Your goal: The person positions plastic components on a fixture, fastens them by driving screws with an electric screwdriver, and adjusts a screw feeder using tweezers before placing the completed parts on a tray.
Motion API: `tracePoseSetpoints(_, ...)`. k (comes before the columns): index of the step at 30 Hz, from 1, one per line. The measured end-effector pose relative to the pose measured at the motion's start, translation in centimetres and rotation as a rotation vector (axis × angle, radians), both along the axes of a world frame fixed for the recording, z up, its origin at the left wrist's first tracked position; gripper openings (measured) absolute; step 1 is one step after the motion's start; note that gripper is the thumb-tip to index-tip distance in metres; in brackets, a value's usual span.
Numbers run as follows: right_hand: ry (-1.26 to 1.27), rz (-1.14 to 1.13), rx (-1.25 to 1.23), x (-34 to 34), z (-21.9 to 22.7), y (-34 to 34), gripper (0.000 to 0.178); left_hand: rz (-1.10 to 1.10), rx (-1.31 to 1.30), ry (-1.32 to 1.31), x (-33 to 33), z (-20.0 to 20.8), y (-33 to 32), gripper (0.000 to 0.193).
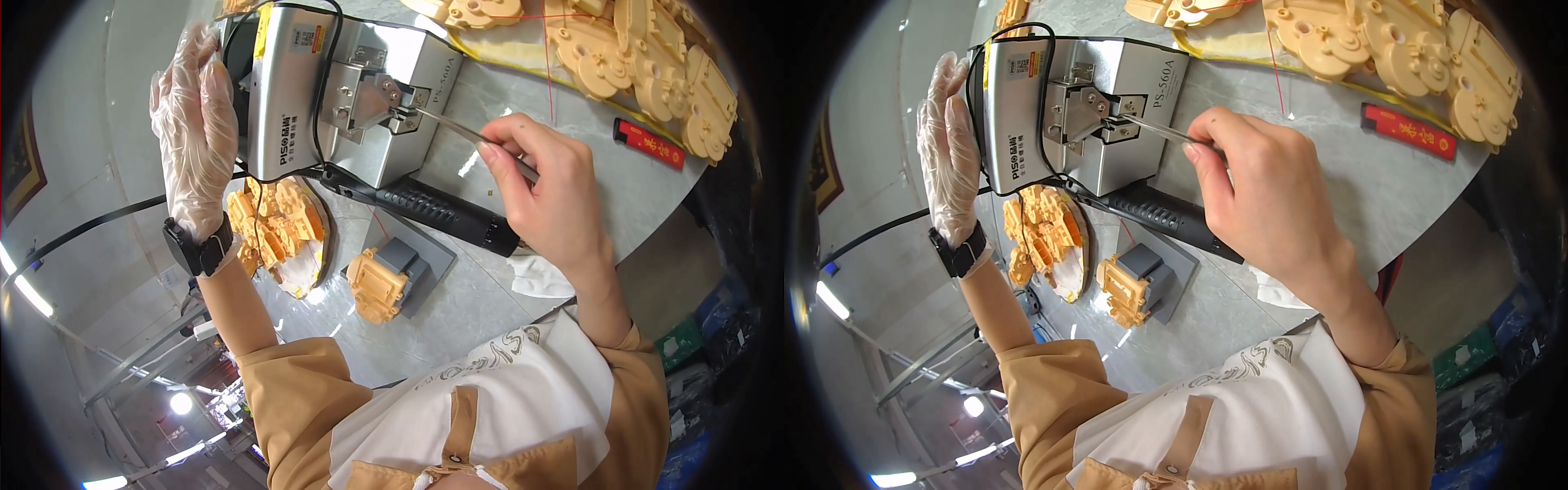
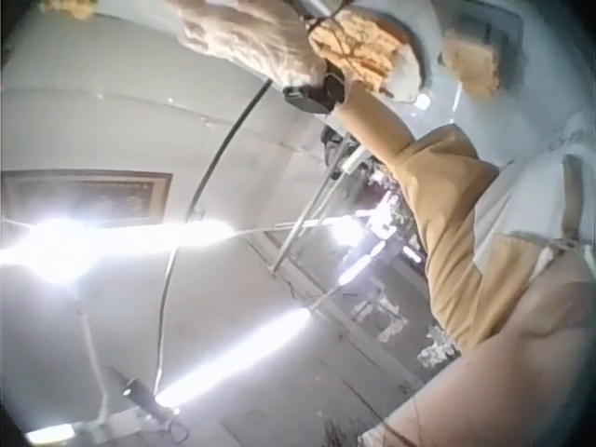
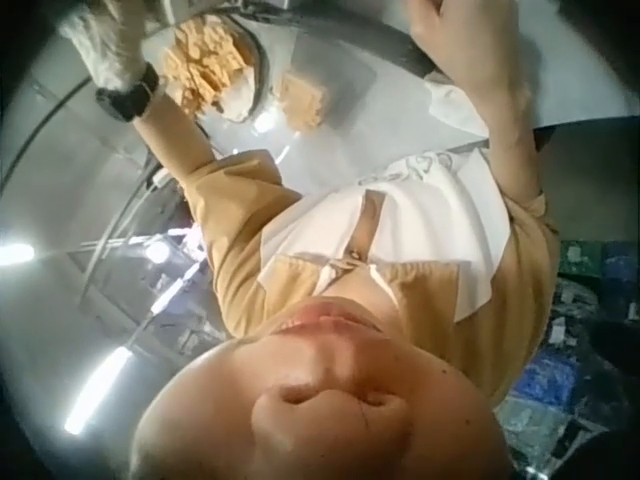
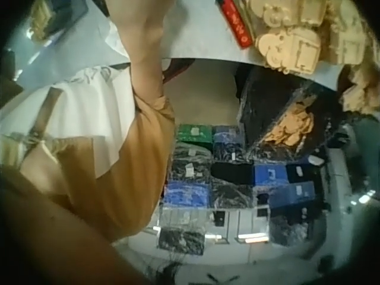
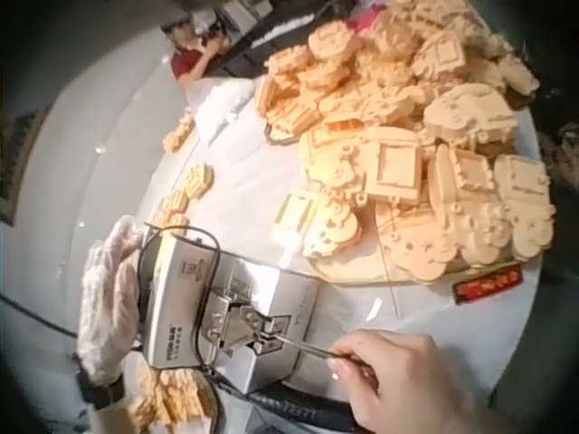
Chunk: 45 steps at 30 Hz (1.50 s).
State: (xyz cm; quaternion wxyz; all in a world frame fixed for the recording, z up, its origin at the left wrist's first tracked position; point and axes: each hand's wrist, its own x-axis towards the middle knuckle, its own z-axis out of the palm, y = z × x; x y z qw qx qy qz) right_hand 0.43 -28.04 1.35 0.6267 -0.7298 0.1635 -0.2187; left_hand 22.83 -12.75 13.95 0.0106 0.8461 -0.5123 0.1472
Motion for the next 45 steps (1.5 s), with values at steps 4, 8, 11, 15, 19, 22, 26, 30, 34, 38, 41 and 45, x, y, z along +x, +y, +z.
tracePoseSetpoints(4,0.001,0.038,-0.039,-0.1,0.3,0.1,0.004,0.024,0.009,0.006,-0.7,0.1,-1.0,0.052)
tracePoseSetpoints(8,-0.019,0.01,-0.035,0.4,0.1,0.5,0.004,0.104,-0.084,0.122,-1.1,-0.4,-0.5,0.052)
tracePoseSetpoints(11,0.001,0.015,-0.06,0.6,-0.2,0.6,0.004,0.177,-0.159,0.224,-1.1,-0.4,-0.1,0.056)
tracePoseSetpoints(15,-0.007,-0.002,-0.029,0.4,0.0,0.6,0.003,0.199,-0.231,0.284,-1.2,-0.7,-0.2,0.063)
tracePoseSetpoints(19,0.009,0.04,-0.056,0.4,0.3,0.4,0.002,0.17,-0.249,0.298,-1.0,-0.8,-0.1,0.064)
tracePoseSetpoints(22,0.065,0.048,-0.173,0.8,-0.6,0.5,0.002,0.167,-0.235,0.284,-0.9,-0.7,0.0,0.065)
tracePoseSetpoints(26,0.052,0.046,-0.124,0.1,0.1,0.2,0.003,0.172,-0.228,0.224,-0.7,-0.7,0.4,0.068)
tracePoseSetpoints(30,0.053,0.068,-0.059,0.1,0.3,0.1,0.004,0.193,-0.26,0.278,-1.0,-0.6,0.5,0.072)
tracePoseSetpoints(34,0.051,0.073,-0.004,0.4,0.2,0.3,0.005,0.22,-0.245,0.291,-1.3,-0.6,0.4,0.074)
tracePoseSetpoints(38,0.076,0.097,0.032,0.7,0.6,0.1,0.007,0.199,-0.27,0.32,-1.3,-0.8,0.5,0.075)
tracePoseSetpoints(41,0.111,0.121,0.053,0.9,1.0,0.0,0.007,0.167,-0.255,0.289,-1.2,-0.9,0.6,0.076)
tracePoseSetpoints(45,0.141,0.132,-0.006,1.0,1.2,-0.3,0.007,0.191,-0.266,0.302,-1.4,-1.0,0.6,0.079)
